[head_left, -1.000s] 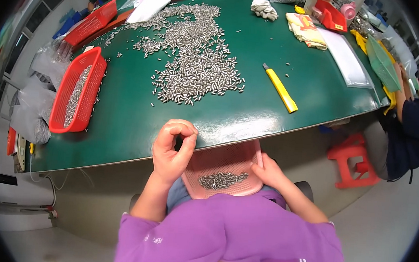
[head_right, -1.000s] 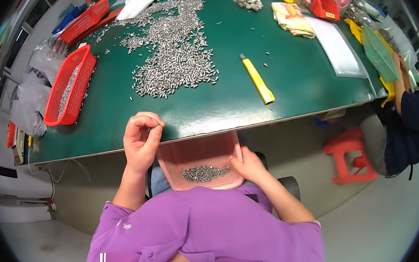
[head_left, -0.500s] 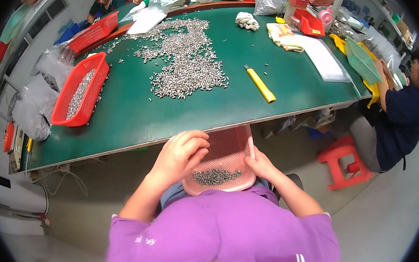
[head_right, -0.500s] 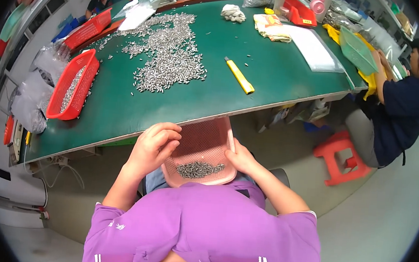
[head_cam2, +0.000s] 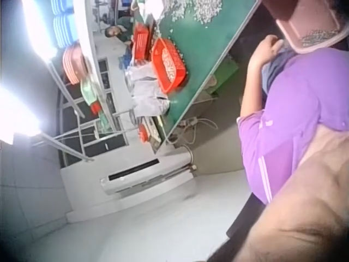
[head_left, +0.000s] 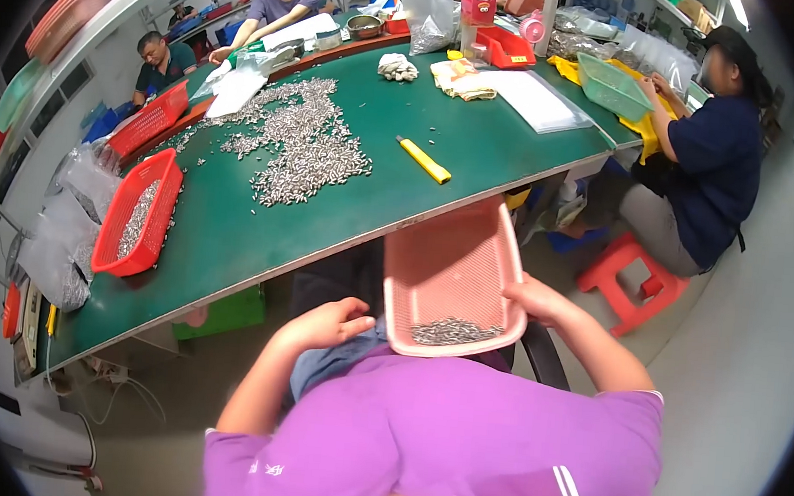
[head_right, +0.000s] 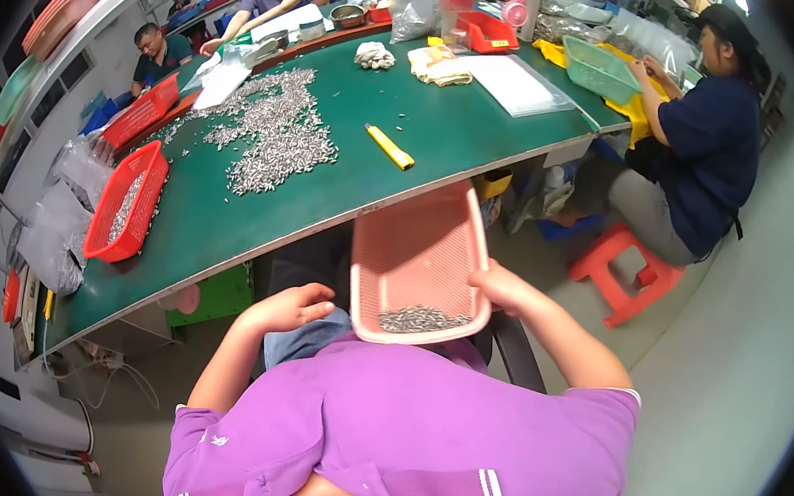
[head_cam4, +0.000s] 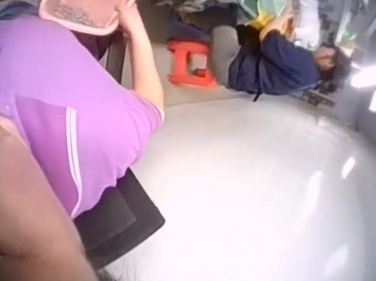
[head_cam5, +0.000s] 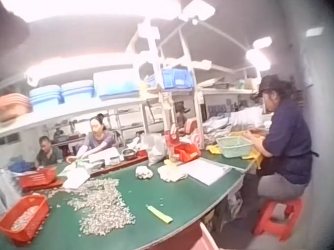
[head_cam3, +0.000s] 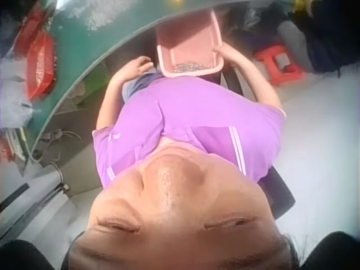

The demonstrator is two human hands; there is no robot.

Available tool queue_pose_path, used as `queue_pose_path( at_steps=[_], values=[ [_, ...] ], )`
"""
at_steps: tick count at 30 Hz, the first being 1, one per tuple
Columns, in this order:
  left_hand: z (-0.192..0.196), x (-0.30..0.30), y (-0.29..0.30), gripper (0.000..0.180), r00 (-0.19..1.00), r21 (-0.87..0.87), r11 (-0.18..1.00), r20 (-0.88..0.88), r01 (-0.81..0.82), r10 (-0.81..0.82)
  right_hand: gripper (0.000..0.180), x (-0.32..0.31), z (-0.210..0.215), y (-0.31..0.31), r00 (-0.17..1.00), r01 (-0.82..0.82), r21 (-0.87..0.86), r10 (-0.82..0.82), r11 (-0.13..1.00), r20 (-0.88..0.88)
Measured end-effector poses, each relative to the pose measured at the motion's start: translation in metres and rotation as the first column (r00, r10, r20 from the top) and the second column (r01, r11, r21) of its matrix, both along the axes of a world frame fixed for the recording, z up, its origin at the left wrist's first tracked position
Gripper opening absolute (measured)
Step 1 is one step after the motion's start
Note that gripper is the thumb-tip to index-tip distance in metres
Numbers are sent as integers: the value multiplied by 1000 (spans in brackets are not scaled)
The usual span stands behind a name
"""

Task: Sorting small metal components on a workbench.

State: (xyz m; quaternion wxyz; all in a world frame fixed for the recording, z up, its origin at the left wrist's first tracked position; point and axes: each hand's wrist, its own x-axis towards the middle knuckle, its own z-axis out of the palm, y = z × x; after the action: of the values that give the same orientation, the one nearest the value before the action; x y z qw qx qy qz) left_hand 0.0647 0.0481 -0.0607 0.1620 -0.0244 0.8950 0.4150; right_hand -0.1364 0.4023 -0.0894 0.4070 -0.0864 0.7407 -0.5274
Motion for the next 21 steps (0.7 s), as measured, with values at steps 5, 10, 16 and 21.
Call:
queue_pose_path(
  at_steps=[5, 10, 16, 21],
  values=[
    [-8, -35, 52, 55, 983, 348, 935, 132, 76, -129, 55, 1, 52, 65, 997, 69, 88, -71, 994, 23],
    [-8, -51, 73, 52, 959, 372, 910, 140, 181, -248, 46, -11, 89, 131, 987, 163, 205, -159, 965, -37],
    [-2, -57, 70, 47, 954, 475, 866, 153, 157, -257, 48, -39, 87, 236, 983, 165, -76, -170, 983, -68],
    [10, -62, 83, 53, 956, 543, 822, 113, 169, -272, 60, -27, 123, 258, 959, 216, -230, -251, 949, -132]
  ],
)
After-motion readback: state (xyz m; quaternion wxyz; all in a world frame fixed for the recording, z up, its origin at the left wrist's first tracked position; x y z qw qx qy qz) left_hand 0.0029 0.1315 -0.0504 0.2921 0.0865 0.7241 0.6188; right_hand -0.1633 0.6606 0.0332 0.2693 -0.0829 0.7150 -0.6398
